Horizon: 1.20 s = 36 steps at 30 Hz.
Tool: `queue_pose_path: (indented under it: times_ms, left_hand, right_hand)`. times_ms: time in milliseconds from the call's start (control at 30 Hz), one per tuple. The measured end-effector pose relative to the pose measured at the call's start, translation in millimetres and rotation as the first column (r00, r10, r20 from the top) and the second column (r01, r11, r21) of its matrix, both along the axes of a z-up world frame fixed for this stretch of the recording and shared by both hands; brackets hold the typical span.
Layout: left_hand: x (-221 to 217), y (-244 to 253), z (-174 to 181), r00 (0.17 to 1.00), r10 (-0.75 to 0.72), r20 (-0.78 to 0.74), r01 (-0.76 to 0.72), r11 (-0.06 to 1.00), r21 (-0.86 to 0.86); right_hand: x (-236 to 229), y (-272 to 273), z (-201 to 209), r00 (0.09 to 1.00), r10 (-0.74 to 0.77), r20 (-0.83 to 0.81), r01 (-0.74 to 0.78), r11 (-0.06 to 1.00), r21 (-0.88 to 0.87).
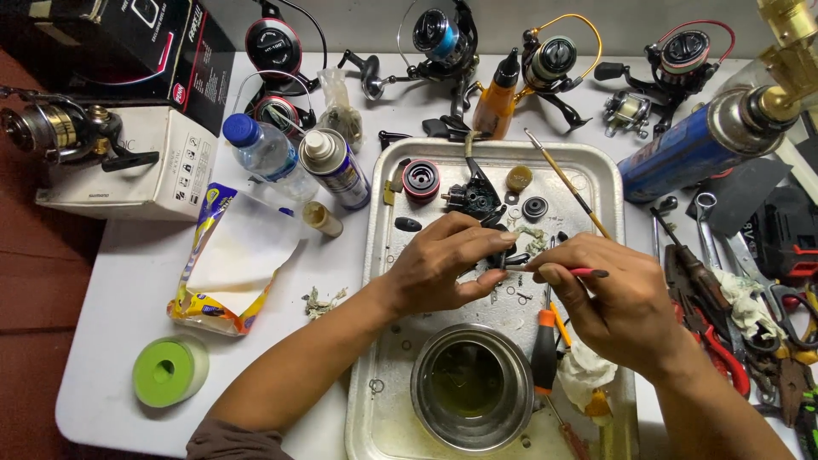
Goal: Reassembling the internal components of a fishing reel body, including lubricating gears and bearings with a brush and applicator tool.
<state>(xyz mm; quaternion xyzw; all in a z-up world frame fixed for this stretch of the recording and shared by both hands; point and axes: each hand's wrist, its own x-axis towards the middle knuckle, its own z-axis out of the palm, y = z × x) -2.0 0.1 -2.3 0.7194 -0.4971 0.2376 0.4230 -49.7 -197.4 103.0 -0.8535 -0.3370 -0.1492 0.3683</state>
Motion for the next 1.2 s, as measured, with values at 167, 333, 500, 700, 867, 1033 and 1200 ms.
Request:
queue_pose_path:
  times_ms: [167,333,500,700,867,1033,1200]
  left_hand:
    - [-1,-1,2,1.000,0.002,0.000,-0.002,1.000,-0.014]
    - [0,-1,-1,1.000,-0.006,-0.023,0.006,1.000,-0.029]
    - [-1,0,2,0.999,-0.011,-0.034,0.011,1.000,-0.025]
    - [-2,-1,-1,0.999,-0.018,-0.046,0.017,0.999,-0.035]
    - [-2,-1,1,0.999,-0.021,-0.048,0.019,0.999,-0.038]
    - [-3,-1,9,0.997,-0.037,-0.070,0.033,0.998,-0.053]
    - [-2,-1,14,0.990,-0.071,-0.125,0.055,0.990,-0.132]
  right_hand:
    - [1,0,1,1.000,0.011,-0.025,-0.010,0.999,0.044]
    - [2,-3,2,0.999,-0.045,-0.001,0.045,0.999,0.017]
    - [3,0,2,1.000,-0.024,-0.007,0.024,0.999,0.034]
    - [2,0,4,1.000,-0.019,0.008,0.019,0.999,0.032]
    - [1,-1,6,0.999,-0.040,0.009,0.040,0.999,0.028]
    - [3,-2,4,0.999,-0.009,0.045,0.008,1.000,0.003]
    - [4,-2,1,0.999,-0.011,0.036,0.010,0.999,0.034]
